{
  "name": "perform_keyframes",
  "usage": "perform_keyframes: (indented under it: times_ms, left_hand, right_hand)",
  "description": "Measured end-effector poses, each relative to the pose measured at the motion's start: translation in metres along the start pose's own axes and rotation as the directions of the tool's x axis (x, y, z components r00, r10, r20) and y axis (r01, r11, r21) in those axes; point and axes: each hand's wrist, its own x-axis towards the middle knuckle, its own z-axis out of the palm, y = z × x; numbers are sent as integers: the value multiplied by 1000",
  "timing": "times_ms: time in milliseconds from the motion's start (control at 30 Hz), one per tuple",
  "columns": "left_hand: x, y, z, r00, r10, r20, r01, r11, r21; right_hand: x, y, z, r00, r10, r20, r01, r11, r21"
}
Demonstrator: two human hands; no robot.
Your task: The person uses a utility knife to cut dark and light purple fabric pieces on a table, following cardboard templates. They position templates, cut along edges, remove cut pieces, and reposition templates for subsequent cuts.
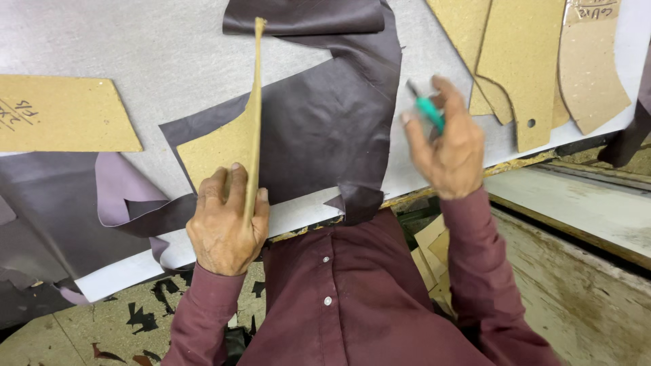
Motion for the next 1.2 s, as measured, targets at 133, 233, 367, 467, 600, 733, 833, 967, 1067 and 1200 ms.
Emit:
perform_keyframes:
  times_ms: [133,233,367,467,600,733,833,967,1067,1200]
  left_hand:
    - [-4,-3,-14,990,-141,5,137,953,-271]
    - [-4,-6,-20,997,-72,-32,64,977,-201]
    - [-14,-3,-9,996,-34,-80,24,992,-125]
    - [-19,-6,-9,992,-44,-118,23,984,-179]
    - [-23,-17,-5,993,-44,-112,27,988,-153]
    - [-22,-19,-3,993,-41,-108,25,990,-140]
    - [-24,-18,-5,991,-35,-128,17,990,-143]
    - [-29,-19,-9,987,-31,-158,8,989,-147]
    - [-30,-19,-10,983,-30,-179,7,991,-130]
    - [-28,-15,-9,982,-25,-187,2,993,-120]
  right_hand:
    - [34,-13,-20,978,-199,-57,172,935,-310]
    - [32,-53,-5,978,-208,-4,196,926,-322]
    - [-19,-147,77,829,-371,419,399,917,24]
    - [-26,-159,95,788,-470,397,487,871,64]
    - [-10,-126,105,833,-298,466,390,914,-111]
    - [17,-85,83,882,-124,455,274,920,-279]
    - [33,-67,67,900,-64,430,221,920,-325]
    - [47,-60,50,911,-14,412,187,905,-382]
    - [44,-61,41,912,-8,410,175,912,-372]
    - [19,-63,25,903,-79,422,242,906,-348]
